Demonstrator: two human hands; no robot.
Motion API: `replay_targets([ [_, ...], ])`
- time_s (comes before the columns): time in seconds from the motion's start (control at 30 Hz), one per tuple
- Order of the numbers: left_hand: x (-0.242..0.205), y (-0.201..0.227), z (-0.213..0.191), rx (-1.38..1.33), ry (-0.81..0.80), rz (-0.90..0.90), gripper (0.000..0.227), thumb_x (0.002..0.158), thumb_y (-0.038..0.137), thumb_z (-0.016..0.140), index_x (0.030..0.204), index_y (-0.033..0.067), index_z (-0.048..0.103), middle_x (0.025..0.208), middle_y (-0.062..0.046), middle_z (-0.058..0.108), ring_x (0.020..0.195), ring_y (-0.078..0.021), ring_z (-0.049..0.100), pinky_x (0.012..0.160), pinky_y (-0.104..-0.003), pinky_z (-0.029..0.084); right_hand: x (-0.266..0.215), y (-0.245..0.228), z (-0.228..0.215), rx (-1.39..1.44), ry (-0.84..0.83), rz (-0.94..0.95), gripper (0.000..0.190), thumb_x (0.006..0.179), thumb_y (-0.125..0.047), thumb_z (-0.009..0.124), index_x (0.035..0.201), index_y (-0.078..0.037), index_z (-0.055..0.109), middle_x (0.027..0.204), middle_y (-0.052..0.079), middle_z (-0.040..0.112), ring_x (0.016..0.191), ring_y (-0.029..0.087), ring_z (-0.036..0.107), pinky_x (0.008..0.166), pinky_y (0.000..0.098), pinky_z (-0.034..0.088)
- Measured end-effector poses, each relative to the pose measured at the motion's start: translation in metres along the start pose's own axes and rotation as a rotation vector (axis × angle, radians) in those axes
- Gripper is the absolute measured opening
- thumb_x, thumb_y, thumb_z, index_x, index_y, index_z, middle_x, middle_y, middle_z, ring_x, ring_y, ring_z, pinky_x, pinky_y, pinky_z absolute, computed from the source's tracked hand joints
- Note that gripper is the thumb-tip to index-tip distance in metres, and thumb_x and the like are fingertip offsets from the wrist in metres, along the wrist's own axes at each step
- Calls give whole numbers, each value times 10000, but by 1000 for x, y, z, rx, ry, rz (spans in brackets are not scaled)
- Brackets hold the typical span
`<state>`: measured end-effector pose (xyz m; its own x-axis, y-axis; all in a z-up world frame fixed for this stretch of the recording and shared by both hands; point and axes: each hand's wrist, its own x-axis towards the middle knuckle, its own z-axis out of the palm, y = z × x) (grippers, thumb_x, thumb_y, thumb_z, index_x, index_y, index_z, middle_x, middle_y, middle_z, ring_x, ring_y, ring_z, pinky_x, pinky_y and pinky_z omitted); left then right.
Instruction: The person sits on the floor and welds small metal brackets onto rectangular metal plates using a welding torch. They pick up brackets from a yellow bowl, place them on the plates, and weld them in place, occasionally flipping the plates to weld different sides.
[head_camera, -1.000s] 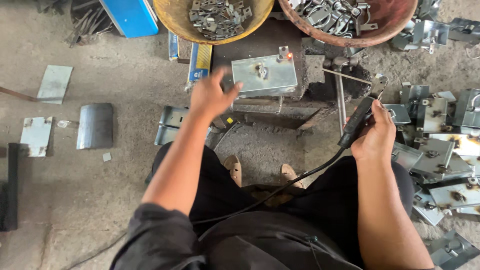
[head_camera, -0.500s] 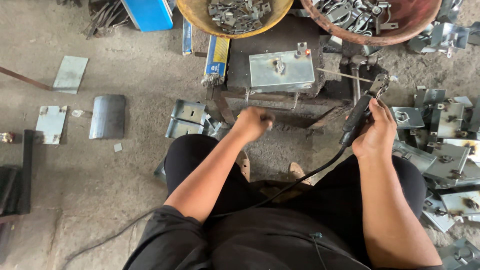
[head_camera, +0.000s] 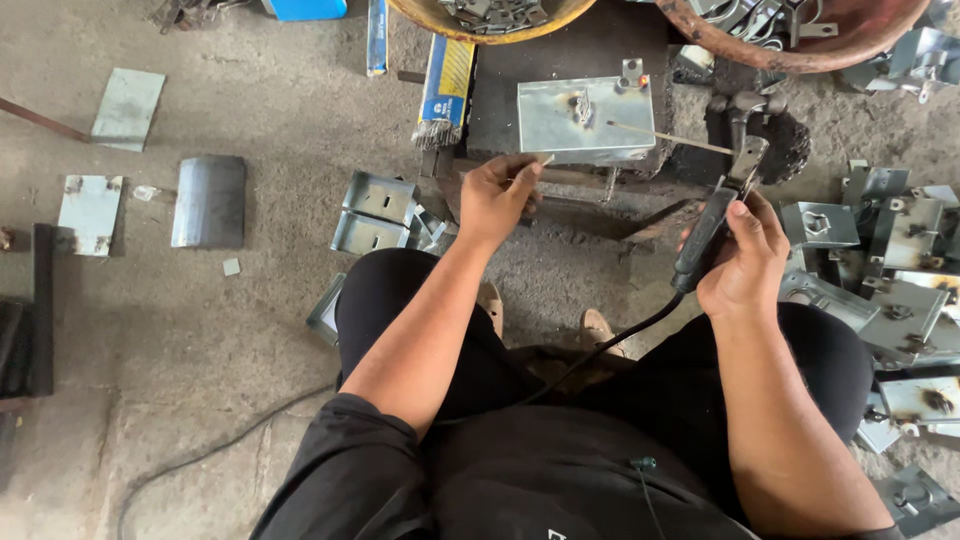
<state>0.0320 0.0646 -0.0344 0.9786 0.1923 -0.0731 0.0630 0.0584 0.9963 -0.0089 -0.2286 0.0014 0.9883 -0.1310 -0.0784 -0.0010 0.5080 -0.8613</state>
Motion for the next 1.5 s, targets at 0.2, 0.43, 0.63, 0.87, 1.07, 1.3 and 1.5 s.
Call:
replay_targets([
  [0.2, 4, -10, 3, 13, 96, 42, 309, 935, 159, 705, 1211, 43, 629, 875, -61, 763, 633, -88, 697, 520, -228, 530, -7, 13, 15, -187, -111, -135, 631, 938, -91, 829, 1454, 67, 501, 1091, 97, 659, 907, 180, 672, 808, 344, 601],
  [0.43, 17, -51, 11, -105, 189, -194, 273, 946, 206, 763, 1060, -42, 750, 857, -101, 721, 624, -79, 634, 496, -219, 488, -30, 17, 41, -524, -246, -294, 738, 938, -146, 871, 1514, 70, 462, 1146, 46, 657, 1016, 102, 664, 914, 251, 584],
  [0.63, 26, -66, 13, -359, 184, -283, 203, 941, 181, 710, 1013, -6, 745, 872, -75, 770, 536, -57, 525, 434, -227, 418, -34, 15, 54, -638, -263, -337, 768, 919, -115, 890, 1523, 66, 453, 1180, 41, 671, 1026, 84, 662, 922, 241, 574],
  [0.87, 19, -49, 17, -282, 239, -277, 271, 913, 191, 740, 713, 53, 619, 628, 7, 572, 478, -72, 452, 411, -263, 333, -36, 20, 54, -821, -233, -397, 787, 875, -130, 928, 1500, 57, 488, 1102, 34, 680, 909, 65, 644, 805, 223, 564],
  [1.07, 22, -54, 24, -316, 244, -167, 305, 924, 175, 735, 678, 94, 575, 610, 56, 501, 522, -34, 388, 461, -267, 287, -34, 25, 54, -883, -265, -519, 756, 880, -170, 959, 1463, 54, 534, 1132, 48, 686, 888, 65, 657, 783, 212, 580],
  [1.3, 24, -56, 24, -345, 232, -200, 290, 916, 174, 737, 675, 87, 601, 599, 49, 520, 508, -39, 404, 457, -267, 286, -33, 25, 57, -867, -250, -486, 726, 876, -183, 964, 1438, 54, 569, 1128, 42, 680, 890, 56, 638, 783, 208, 566],
  [1.5, 23, -50, 22, -318, 230, -223, 286, 905, 182, 741, 673, 81, 608, 590, 33, 537, 481, -45, 419, 429, -261, 289, -31, 26, 58, -911, -251, -517, 724, 868, -201, 965, 1419, 56, 574, 1121, 47, 675, 904, 65, 649, 805, 230, 576],
])
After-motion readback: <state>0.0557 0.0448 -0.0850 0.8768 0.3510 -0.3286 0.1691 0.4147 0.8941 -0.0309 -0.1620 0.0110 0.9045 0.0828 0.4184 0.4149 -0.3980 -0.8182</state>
